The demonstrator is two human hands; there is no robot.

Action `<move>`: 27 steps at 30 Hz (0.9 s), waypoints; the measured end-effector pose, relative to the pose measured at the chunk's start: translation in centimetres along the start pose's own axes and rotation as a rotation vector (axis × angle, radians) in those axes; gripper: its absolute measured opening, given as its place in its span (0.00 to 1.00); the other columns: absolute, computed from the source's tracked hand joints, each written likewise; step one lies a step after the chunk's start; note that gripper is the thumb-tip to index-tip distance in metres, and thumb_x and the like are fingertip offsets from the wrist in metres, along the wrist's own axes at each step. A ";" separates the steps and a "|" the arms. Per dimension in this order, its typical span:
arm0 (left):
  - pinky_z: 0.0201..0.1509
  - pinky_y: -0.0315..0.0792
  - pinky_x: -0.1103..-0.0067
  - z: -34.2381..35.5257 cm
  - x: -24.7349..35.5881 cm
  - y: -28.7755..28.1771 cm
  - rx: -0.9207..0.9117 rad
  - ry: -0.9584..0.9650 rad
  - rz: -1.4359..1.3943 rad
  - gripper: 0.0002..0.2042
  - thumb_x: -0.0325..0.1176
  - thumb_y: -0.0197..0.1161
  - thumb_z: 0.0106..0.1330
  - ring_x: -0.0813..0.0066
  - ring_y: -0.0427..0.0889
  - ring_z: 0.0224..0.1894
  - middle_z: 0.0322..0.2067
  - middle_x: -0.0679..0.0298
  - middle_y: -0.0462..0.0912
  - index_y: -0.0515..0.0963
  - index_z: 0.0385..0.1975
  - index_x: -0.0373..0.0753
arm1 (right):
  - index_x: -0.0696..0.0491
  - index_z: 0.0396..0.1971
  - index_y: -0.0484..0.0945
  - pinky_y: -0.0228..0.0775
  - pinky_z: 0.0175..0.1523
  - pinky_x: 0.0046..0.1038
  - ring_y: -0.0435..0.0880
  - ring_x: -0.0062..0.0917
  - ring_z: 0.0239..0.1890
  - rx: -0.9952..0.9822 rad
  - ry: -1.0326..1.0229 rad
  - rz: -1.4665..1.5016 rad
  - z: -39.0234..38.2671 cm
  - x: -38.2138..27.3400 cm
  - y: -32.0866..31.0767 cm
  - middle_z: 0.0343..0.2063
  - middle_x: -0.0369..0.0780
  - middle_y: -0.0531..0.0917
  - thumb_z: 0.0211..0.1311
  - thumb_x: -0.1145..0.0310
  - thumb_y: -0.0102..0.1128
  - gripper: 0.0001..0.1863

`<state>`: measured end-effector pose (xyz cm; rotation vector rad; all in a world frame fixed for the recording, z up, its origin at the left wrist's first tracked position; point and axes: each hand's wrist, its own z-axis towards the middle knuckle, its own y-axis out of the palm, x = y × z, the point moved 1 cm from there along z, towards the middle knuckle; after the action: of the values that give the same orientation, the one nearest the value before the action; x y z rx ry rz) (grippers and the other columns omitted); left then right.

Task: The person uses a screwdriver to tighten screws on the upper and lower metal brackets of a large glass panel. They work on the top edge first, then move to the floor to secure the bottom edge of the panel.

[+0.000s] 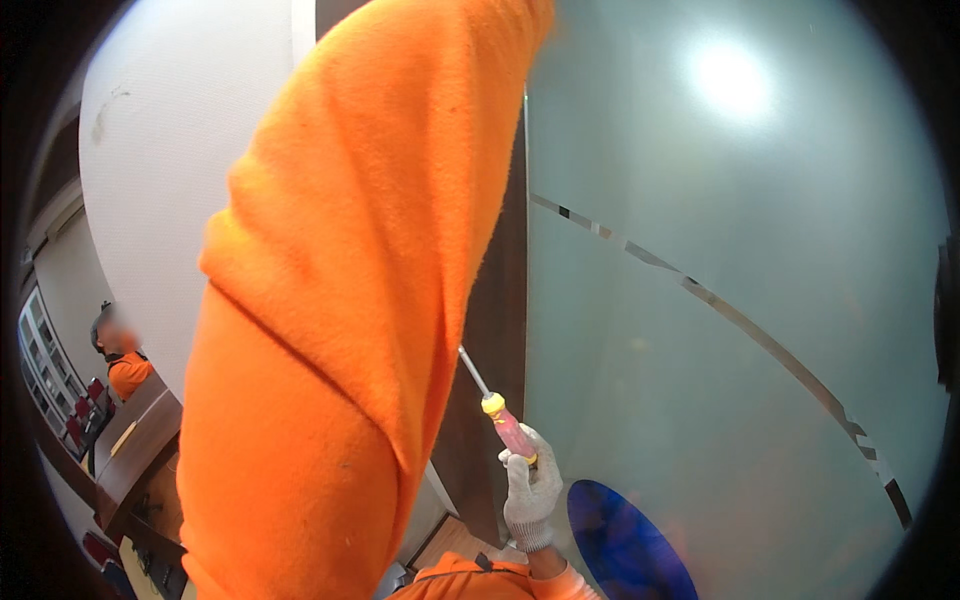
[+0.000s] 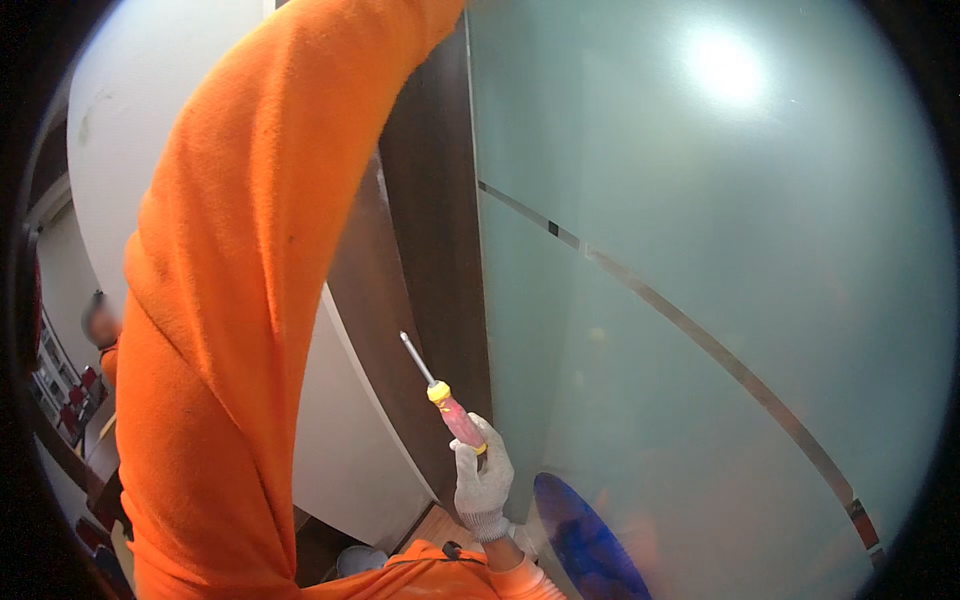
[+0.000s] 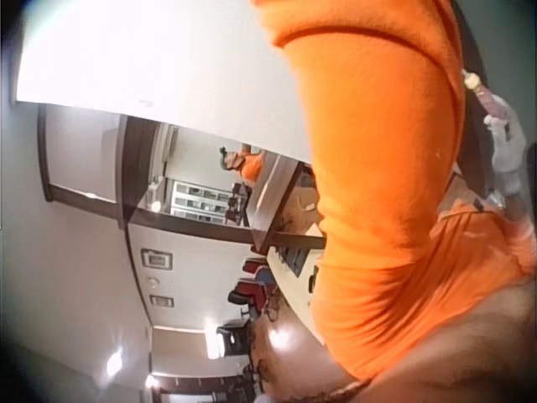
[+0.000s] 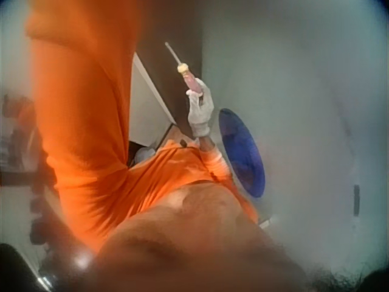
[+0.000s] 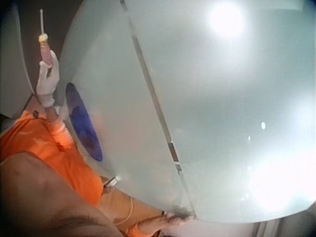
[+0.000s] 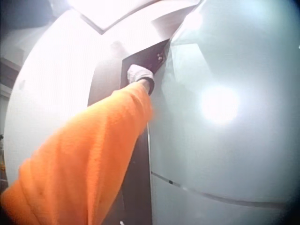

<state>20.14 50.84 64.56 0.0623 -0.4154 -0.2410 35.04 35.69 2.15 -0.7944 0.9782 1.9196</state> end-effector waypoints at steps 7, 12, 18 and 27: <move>0.49 0.78 0.63 -0.6 0.2 -1.4 -0.015 0.036 0.015 0.16 0.38 0.58 0.58 0.47 0.86 0.45 0.39 0.41 0.85 0.84 0.36 0.30 | 0.66 0.59 0.71 0.75 0.54 0.26 0.82 0.25 0.46 0.008 -0.055 -0.041 -1.1 2.1 0.8 0.51 0.45 0.80 0.70 0.74 0.58 0.21; 0.49 0.78 0.63 -0.1 0.4 -2.7 -0.031 0.055 0.060 0.16 0.38 0.59 0.57 0.46 0.85 0.44 0.39 0.41 0.85 0.84 0.35 0.30 | 0.66 0.60 0.71 0.75 0.54 0.27 0.81 0.26 0.48 0.013 -0.004 0.019 -1.7 1.4 1.1 0.53 0.45 0.79 0.70 0.74 0.57 0.21; 0.50 0.78 0.62 0.1 0.8 -2.3 -0.090 0.053 0.080 0.16 0.38 0.59 0.56 0.44 0.85 0.44 0.38 0.40 0.84 0.85 0.34 0.31 | 0.66 0.60 0.71 0.76 0.53 0.27 0.82 0.25 0.45 0.021 0.022 -0.009 -2.1 0.7 1.3 0.53 0.45 0.79 0.70 0.75 0.56 0.21; 0.50 0.78 0.61 -1.3 0.2 -9.1 -0.131 0.271 0.112 0.16 0.38 0.60 0.54 0.42 0.85 0.44 0.38 0.39 0.84 0.85 0.33 0.31 | 0.65 0.58 0.73 0.76 0.50 0.26 0.83 0.23 0.41 0.031 0.111 -0.086 -2.5 0.2 1.8 0.49 0.44 0.81 0.66 0.77 0.56 0.20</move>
<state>18.88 41.99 62.44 -0.0568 -0.1321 -0.1464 33.85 32.98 1.36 -0.9185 1.0218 1.7989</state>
